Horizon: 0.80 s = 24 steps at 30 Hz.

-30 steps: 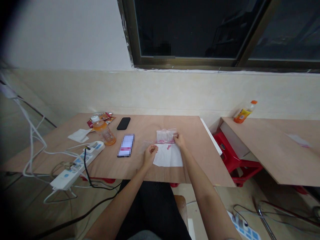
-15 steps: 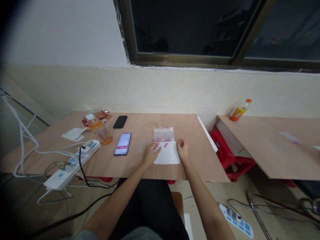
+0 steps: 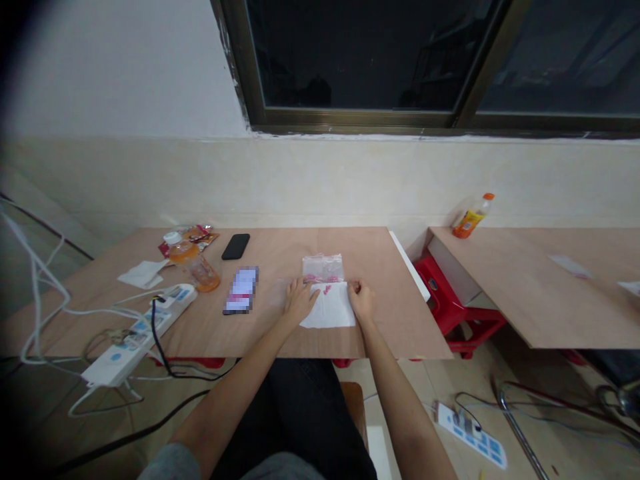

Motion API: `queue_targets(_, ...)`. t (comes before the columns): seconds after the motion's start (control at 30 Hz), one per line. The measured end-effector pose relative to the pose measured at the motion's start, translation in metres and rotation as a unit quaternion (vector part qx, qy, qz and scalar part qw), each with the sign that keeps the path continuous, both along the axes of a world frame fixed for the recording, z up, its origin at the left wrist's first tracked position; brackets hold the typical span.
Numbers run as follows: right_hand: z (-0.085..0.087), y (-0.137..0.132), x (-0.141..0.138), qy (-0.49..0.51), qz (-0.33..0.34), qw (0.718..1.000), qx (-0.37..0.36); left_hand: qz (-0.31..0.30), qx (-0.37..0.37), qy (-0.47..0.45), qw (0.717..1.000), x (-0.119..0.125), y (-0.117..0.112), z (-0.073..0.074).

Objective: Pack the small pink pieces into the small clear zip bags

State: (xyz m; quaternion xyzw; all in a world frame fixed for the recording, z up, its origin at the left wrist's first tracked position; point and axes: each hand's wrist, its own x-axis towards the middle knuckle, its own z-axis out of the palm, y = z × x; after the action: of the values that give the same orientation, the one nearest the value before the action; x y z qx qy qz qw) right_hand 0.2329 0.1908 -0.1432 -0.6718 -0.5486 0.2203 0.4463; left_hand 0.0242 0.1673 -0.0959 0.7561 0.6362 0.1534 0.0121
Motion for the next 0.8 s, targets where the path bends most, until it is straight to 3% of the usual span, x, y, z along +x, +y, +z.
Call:
queue_targets(0.23,0.0,0.0,0.001,-0.005,0.002,1.0,0.0,0.025,0.001,0.0,1.0,-0.018,-0.001,0.005)
queue_targets(0.4,0.0,0.0,0.001,-0.018,-0.003,1.0,-0.001,0.152,0.01,-0.03,0.988,-0.041,-0.002,0.003)
queue_targets(0.5,-0.001,0.0,0.001,-0.027,-0.002,1.0,0.0,0.197,-0.012,-0.043,0.979,-0.049,0.0,-0.002)
queue_targets(0.8,-0.003,0.002,0.002,-0.05,0.005,0.999,-0.007,0.167,-0.039,-0.103,0.98,-0.062,0.005,-0.001)
